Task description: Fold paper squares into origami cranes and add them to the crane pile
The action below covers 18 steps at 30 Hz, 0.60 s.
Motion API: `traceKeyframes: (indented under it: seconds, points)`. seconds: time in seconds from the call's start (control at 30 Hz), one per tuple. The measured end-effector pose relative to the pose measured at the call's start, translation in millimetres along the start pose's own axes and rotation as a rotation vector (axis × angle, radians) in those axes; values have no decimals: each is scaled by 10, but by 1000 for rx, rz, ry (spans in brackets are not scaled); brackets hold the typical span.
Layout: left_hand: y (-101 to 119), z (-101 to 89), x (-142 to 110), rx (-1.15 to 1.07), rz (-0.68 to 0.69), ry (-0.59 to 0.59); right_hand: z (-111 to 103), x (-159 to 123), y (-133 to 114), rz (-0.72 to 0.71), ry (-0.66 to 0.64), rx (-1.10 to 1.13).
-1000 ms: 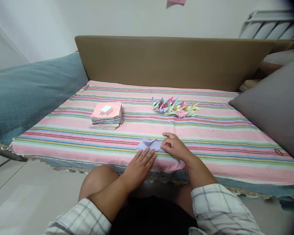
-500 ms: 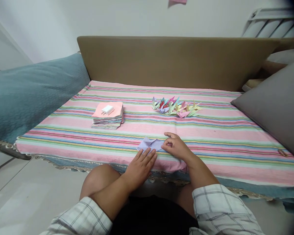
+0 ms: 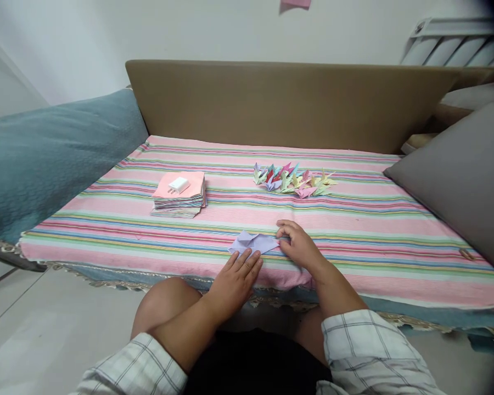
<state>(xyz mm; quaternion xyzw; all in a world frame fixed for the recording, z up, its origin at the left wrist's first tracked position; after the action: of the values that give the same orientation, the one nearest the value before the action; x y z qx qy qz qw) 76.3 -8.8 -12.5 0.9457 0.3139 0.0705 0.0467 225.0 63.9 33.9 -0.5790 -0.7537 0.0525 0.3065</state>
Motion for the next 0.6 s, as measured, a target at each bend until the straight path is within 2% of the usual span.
traceKeyframes:
  seconds: [0.07, 0.1, 0.13, 0.2, 0.23, 0.27, 0.37, 0.47, 0.53, 0.6]
  points:
    - [-1, 2, -3, -1, 2, 6, -212, -58, -138, -32, 187, -41]
    - [-4, 0, -4, -2, 1, 11, -267, -107, -258, -83, 237, -45]
    - [-7, -4, -5, -5, 1, 15, -269, -162, -406, -158, 237, -38]
    - [-13, -6, -4, -15, 2, 15, -167, -307, -753, -378, 159, -22]
    - [-15, -6, -3, -24, 3, 12, -86, -379, -876, -450, 101, -17]
    - [-16, -5, -2, -34, 4, 9, -12, -427, -933, -463, 57, -25]
    - [-8, -13, -4, -62, 10, 26, 140, -463, -881, -369, 8, -73]
    - [17, -70, -21, -95, 32, 91, 204, -431, -774, -311, 6, -114]
    - [13, -164, -41, -149, 51, 164, 225, -400, -745, -300, 3, -137]
    - [-95, -315, -66, -229, 8, 280, 247, -381, -762, -310, -10, -169]
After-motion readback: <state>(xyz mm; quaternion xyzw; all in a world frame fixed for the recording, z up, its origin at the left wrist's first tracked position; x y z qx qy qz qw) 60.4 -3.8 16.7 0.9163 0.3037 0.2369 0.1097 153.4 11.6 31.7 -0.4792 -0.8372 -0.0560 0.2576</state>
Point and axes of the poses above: each hand's wrist, its own x-axis towards the middle knuckle, its own z-axis out of the palm, y = z × x, the point moved 9 cm from there along x, towards the middle knuckle, and after that the axes turned 13 degrees about -x, right-handed, at the moved point
